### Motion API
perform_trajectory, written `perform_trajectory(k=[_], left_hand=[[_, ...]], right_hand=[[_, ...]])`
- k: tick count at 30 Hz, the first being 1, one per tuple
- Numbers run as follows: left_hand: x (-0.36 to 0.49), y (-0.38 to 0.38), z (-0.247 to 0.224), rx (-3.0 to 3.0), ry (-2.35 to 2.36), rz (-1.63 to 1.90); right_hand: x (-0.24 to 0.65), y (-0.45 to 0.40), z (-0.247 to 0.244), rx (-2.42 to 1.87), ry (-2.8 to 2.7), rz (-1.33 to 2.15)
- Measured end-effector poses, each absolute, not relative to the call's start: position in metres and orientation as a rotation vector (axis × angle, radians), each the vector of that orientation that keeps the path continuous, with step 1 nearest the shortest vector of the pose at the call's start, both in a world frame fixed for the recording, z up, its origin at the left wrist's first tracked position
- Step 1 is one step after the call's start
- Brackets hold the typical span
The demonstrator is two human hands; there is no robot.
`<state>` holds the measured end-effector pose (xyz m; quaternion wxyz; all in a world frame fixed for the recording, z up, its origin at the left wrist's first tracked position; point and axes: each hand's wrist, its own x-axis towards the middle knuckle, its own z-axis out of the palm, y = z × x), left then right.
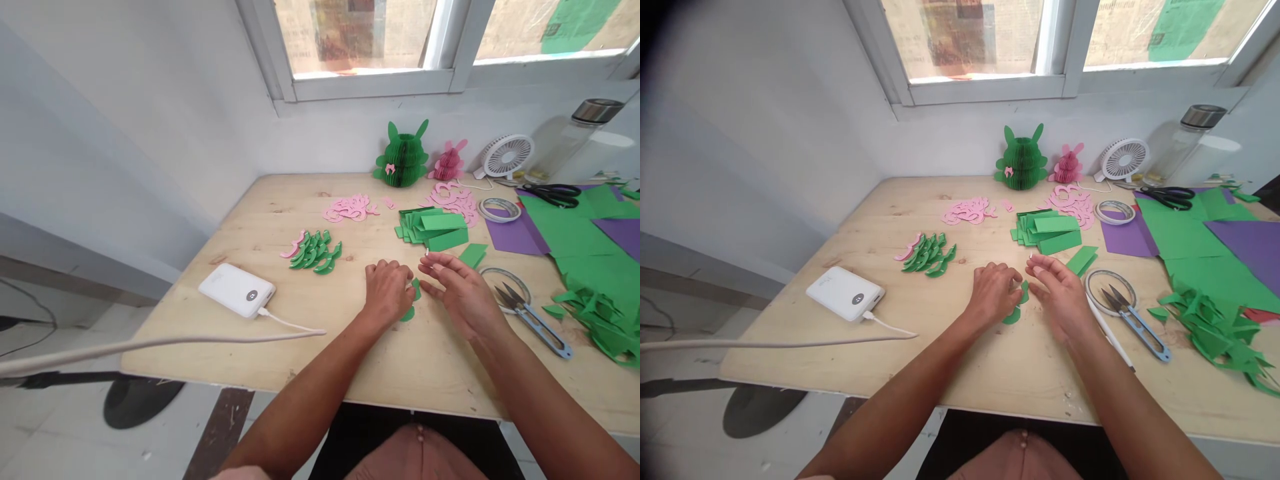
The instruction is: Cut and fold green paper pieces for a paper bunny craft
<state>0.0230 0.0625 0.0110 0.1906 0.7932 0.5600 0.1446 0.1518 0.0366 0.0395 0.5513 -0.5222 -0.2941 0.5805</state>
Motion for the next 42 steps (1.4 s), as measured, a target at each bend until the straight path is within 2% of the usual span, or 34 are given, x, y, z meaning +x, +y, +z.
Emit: perform_trajectory(k=[42], left_hand=[[0.023,0.062,0.01,2.184,1.577,0.408]], right_hand=[[0.164,0.037,0.033,-1.069,-0.751,1.477]])
